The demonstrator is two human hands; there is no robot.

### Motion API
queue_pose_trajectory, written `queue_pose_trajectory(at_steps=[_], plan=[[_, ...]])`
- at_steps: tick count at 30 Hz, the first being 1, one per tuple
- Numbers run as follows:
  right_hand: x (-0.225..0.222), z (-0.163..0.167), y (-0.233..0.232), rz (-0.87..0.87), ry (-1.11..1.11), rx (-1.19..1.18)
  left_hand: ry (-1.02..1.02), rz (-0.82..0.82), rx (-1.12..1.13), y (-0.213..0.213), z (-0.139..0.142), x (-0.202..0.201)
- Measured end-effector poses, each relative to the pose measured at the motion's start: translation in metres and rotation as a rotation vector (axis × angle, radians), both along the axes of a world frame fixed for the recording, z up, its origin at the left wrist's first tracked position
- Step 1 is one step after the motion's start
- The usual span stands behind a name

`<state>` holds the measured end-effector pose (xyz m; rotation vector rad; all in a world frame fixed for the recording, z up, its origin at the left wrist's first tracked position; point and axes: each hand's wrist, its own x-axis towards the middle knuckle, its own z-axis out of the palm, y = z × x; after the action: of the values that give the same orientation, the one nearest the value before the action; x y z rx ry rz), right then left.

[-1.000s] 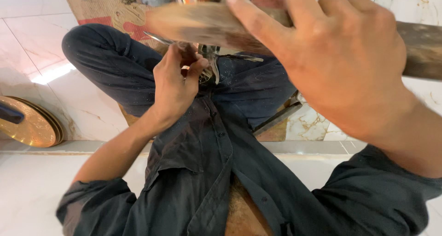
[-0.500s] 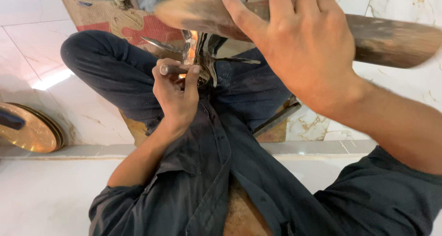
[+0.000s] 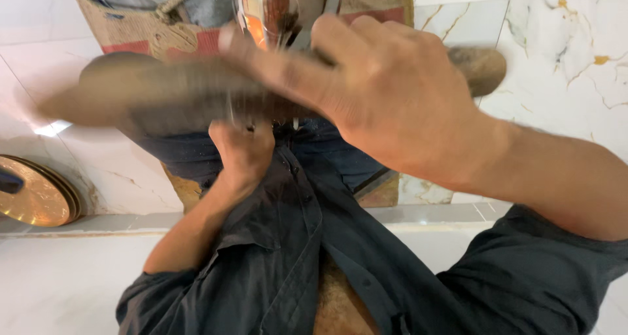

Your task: The person sits cross-legged on a mat and repeatedly strikes a small metal object with a wooden mallet. They hold the object in the left hand and strike it with the right hand, occasionally rotating the object to work different areas.

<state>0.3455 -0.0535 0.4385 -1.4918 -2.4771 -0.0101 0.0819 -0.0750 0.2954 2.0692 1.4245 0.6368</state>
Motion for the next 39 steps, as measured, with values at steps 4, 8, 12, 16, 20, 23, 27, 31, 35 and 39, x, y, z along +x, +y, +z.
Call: queue_pose_trajectory(at_steps=[4,8,12,16,20,23,27,31,35,39], plan=[[0.007,-0.011,-0.001,-0.029,-0.107,0.018,-0.187,0.003,-0.215,0.013,0.009,0.006],[0.023,-0.022,-0.003,-0.04,-0.007,-0.052,-0.14,-0.111,-0.305,0.03,0.023,0.01],[0.035,-0.038,-0.009,-0.077,0.146,-0.093,-0.128,-0.185,-0.339,0.044,0.029,0.016],[0.044,-0.057,-0.022,-0.081,-0.023,-0.014,-0.078,-0.289,-0.316,0.051,0.028,0.018],[0.043,-0.076,-0.038,-0.23,0.165,-0.129,-0.077,-0.353,-0.325,0.054,0.027,0.016],[0.04,-0.082,-0.044,-0.279,0.212,-0.101,-0.076,-0.361,-0.373,0.055,0.029,0.016],[0.042,-0.07,-0.045,-0.352,0.248,-0.306,-0.09,-0.409,-0.371,0.057,0.034,0.023],[0.044,-0.05,-0.038,-0.304,0.124,-0.285,-0.079,-0.449,-0.36,0.064,0.038,0.031],[0.042,-0.052,-0.042,-0.362,0.128,-0.375,-0.018,-0.555,-0.327,0.071,0.031,0.031],[0.041,-0.076,-0.071,-0.544,0.37,-0.482,-0.043,-0.609,-0.377,0.072,0.023,0.028]])
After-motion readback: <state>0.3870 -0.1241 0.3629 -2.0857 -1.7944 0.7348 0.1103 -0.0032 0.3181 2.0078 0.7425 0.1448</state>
